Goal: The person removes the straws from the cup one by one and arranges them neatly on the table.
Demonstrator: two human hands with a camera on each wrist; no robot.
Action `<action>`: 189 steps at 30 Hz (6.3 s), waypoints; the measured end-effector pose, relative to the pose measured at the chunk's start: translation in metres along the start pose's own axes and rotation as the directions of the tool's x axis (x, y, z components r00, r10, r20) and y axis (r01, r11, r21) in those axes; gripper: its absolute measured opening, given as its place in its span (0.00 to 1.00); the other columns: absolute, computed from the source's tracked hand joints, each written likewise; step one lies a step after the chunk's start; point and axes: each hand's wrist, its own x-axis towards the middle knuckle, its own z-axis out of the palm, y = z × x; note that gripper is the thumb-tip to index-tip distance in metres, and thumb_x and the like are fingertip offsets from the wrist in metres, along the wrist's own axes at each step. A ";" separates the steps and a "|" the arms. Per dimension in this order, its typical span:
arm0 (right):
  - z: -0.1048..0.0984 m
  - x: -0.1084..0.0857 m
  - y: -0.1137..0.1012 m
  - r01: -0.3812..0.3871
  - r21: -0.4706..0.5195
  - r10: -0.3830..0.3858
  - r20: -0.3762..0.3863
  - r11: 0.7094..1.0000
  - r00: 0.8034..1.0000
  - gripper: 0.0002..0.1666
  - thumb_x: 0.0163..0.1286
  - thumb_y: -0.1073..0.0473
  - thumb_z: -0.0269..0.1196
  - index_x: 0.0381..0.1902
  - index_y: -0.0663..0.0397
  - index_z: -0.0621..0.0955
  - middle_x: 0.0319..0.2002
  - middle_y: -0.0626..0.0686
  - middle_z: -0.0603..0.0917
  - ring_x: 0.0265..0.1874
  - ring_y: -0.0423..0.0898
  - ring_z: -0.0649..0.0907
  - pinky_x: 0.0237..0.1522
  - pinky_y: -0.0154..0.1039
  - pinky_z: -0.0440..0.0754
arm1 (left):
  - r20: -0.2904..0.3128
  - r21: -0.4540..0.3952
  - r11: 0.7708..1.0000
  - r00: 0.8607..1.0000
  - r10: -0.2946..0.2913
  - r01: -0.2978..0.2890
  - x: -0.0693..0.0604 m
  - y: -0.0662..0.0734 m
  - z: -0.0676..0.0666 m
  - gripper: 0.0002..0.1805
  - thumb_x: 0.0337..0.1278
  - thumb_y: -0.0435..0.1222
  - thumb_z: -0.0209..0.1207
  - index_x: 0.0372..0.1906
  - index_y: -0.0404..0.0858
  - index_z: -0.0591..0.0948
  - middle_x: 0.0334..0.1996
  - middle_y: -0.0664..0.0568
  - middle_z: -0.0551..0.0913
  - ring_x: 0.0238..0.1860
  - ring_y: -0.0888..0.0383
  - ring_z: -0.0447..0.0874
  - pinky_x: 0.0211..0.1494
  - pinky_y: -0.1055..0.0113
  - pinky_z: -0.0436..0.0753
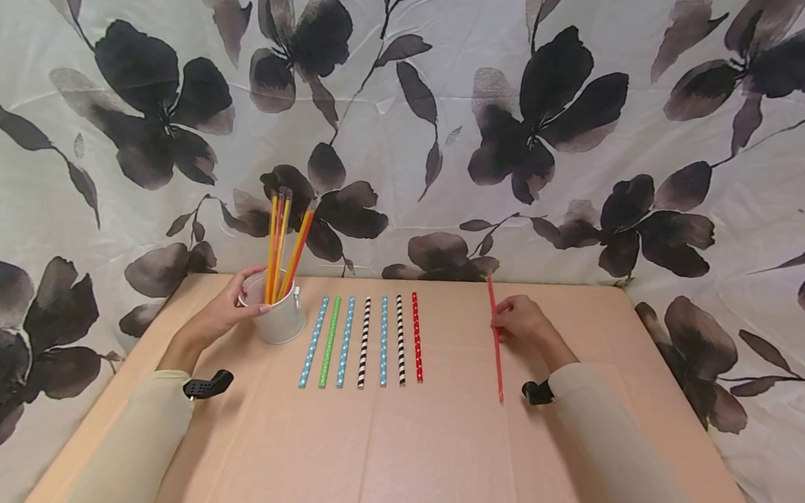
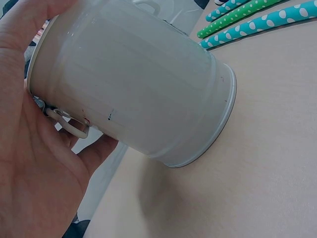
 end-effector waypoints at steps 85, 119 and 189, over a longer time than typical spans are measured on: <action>0.114 0.035 -0.130 0.432 0.183 -0.426 -0.076 0.883 0.902 0.16 0.73 0.60 0.65 0.55 0.60 0.82 0.45 0.58 0.86 0.44 0.58 0.84 0.50 0.56 0.84 | -0.010 -0.041 0.999 0.999 -0.034 0.033 0.002 -0.007 -0.001 0.53 0.59 0.47 0.70 0.81 0.55 0.48 0.77 0.38 0.49 0.77 0.35 0.44 0.72 0.27 0.51; 0.207 0.063 -0.222 0.492 0.262 -0.491 -0.073 0.830 0.868 0.18 0.73 0.64 0.64 0.58 0.62 0.80 0.49 0.57 0.87 0.46 0.47 0.85 0.47 0.34 0.83 | 0.025 -0.030 0.998 0.999 -0.046 0.046 -0.017 0.025 -0.002 0.52 0.62 0.41 0.68 0.81 0.49 0.46 0.70 0.32 0.52 0.71 0.34 0.50 0.70 0.29 0.57; 0.187 0.060 -0.226 0.592 0.298 -0.584 -0.123 0.749 0.802 0.10 0.72 0.64 0.65 0.49 0.60 0.82 0.42 0.55 0.86 0.38 0.50 0.84 0.37 0.36 0.79 | -0.040 -0.045 0.998 0.998 0.037 -0.039 -0.008 -0.005 0.013 0.51 0.61 0.42 0.68 0.80 0.52 0.49 0.69 0.35 0.55 0.70 0.39 0.52 0.69 0.37 0.60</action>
